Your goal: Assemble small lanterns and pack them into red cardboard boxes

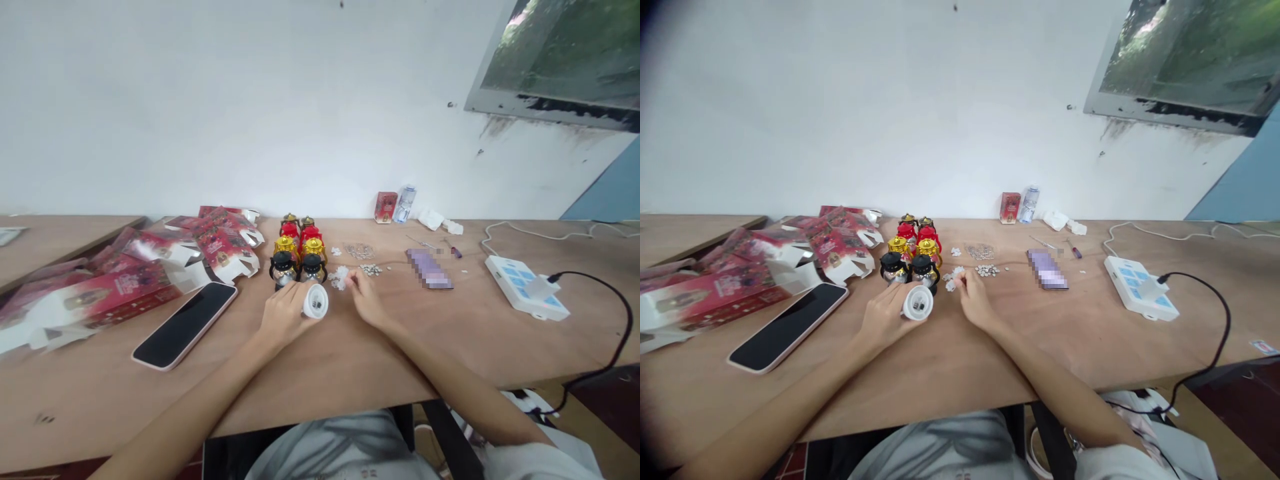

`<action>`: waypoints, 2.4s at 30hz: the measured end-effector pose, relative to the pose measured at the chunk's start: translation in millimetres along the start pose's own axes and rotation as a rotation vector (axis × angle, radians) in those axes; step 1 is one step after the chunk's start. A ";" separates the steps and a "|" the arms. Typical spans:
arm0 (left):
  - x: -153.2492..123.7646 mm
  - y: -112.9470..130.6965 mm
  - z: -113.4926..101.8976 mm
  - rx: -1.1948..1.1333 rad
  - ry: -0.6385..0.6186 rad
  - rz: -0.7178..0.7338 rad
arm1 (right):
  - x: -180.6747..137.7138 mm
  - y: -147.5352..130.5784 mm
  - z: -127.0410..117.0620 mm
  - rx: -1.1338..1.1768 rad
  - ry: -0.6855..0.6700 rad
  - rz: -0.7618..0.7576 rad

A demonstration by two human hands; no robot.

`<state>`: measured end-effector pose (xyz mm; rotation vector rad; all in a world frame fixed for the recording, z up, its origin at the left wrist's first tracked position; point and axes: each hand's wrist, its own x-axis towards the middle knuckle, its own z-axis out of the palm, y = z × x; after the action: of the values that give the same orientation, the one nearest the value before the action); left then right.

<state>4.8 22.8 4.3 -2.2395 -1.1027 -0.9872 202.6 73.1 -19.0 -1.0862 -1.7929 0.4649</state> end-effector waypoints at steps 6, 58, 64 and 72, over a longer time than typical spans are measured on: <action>-2.1 -1.1 2.4 -0.057 0.004 0.013 | 9.7 23.5 -3.2 -0.110 0.028 0.023; 0.0 2.4 2.7 0.039 0.025 0.053 | -37.5 -43.8 26.6 0.579 0.007 -0.011; -2.4 0.2 5.4 0.061 -0.006 0.028 | -40.4 -47.0 24.3 0.425 0.010 -0.132; -1.7 2.8 5.1 0.038 0.010 0.023 | -39.6 -50.2 24.0 0.482 0.033 -0.112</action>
<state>8.4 23.7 -0.5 -2.2101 -1.0796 -0.9593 164.0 16.8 -16.1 -0.6508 -1.5891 0.7581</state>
